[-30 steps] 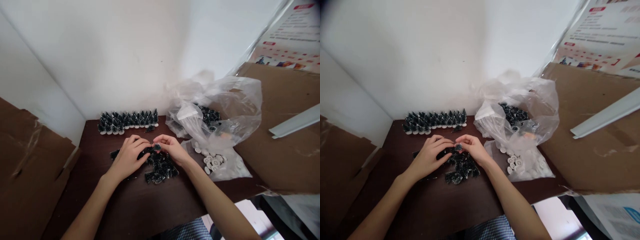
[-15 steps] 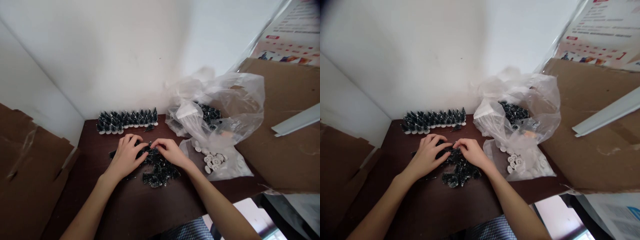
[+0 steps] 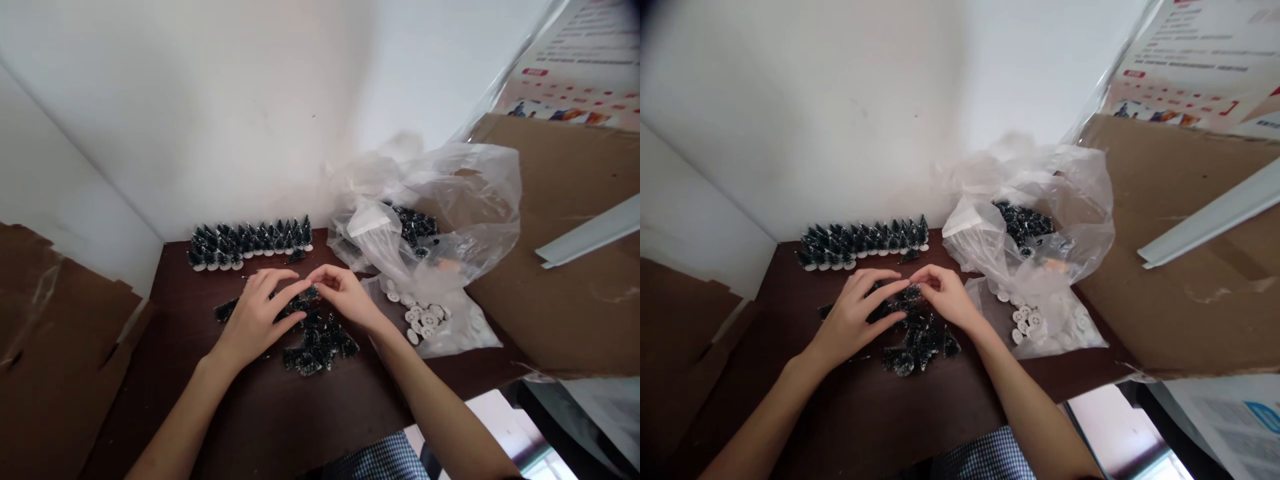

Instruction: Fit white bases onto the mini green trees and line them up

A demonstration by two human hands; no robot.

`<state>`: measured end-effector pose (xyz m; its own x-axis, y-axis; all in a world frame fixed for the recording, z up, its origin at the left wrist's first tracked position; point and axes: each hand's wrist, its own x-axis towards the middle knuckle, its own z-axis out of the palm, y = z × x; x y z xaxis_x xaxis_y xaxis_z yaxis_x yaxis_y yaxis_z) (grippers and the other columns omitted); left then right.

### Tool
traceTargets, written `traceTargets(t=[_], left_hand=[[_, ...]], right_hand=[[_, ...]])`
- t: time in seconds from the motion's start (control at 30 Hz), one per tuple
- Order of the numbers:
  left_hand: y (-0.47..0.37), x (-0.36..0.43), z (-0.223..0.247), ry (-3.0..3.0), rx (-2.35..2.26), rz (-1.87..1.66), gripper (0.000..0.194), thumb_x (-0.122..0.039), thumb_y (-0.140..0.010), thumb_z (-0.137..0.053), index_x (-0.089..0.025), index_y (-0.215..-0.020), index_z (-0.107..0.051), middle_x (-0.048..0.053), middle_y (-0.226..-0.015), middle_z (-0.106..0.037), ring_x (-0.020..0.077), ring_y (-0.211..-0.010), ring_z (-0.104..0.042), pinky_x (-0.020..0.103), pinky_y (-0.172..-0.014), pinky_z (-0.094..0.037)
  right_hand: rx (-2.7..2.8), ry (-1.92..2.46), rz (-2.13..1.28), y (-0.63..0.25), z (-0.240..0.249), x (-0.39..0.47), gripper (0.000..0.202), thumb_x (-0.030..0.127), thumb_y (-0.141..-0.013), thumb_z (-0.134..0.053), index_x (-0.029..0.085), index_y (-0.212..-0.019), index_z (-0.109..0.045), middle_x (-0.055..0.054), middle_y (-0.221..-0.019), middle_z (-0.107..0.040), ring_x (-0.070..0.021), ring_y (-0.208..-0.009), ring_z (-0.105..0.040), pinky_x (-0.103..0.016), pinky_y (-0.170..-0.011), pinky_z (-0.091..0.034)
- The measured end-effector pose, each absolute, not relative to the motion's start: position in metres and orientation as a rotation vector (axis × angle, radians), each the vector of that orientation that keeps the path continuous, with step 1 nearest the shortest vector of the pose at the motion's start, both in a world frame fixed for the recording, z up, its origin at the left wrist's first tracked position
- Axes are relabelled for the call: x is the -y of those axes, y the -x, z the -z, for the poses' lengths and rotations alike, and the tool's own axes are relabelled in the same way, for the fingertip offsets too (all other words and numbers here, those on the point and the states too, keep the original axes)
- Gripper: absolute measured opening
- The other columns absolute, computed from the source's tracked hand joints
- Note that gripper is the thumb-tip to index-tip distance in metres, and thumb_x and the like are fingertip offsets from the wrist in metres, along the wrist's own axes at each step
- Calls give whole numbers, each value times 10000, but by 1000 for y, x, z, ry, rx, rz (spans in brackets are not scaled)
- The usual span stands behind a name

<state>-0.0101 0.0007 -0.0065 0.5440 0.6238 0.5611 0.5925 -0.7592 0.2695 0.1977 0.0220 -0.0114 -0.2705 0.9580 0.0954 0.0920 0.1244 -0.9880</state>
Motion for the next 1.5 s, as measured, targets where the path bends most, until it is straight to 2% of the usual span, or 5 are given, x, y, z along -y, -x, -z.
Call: traceTargets(t=[0.2, 0.53, 0.77, 1.03, 1.5], left_hand=[[4, 1, 12, -2613, -904, -1191, 180, -152, -947, -571, -191, -1100, -657, 71, -930, -658, 200, -846, -560, 333, -771, -475], [12, -1, 1, -2490, -1070, -1444, 106, -155, -914, -641, -151, -1019, -656, 61, -872, -659, 187, -812, -575, 326, -759, -469], [13, -3, 4, -2379, -1127, -1421, 89, -174, -929, -620, -164, -1012, -649, 30, -827, -619, 170, -780, -570, 304, -746, -458], [11, -5, 11, -2378, -1079, -1341, 98, -198, -939, -609, -170, -1027, -642, 22, -828, -595, 166, -787, -572, 298, -737, -450], [13, -5, 13, -2370, -1084, -1279, 105, -230, -942, -601, -189, -1024, -653, 20, -829, -621, 169, -767, -596, 289, -721, -455]], right_hand=[[1538, 1042, -1219, -193, 1, -6, 134, 219, -869, -590, 207, -992, -641, -44, -966, -710, -179, -899, -675, -338, -829, -532], [2190, 1833, -355, -282, -21, 48, 258, 140, -950, -437, 169, -1068, -664, -104, -1028, -713, -252, -936, -676, -396, -847, -525], [2500, 2194, 142, -268, -12, 51, 555, -115, -719, -463, 46, -1235, -588, -253, -1370, -546, -334, -1189, -603, -392, -937, -510], [2188, 2551, 132, -274, -12, 37, 444, 298, -970, -468, 10, -1302, -530, -335, -1239, -609, -427, -1164, -611, -520, -922, -471], [2039, 2625, 82, -264, -19, 32, 402, 357, -953, -500, 74, -1226, -580, -265, -1220, -642, -407, -1132, -622, -503, -894, -474]])
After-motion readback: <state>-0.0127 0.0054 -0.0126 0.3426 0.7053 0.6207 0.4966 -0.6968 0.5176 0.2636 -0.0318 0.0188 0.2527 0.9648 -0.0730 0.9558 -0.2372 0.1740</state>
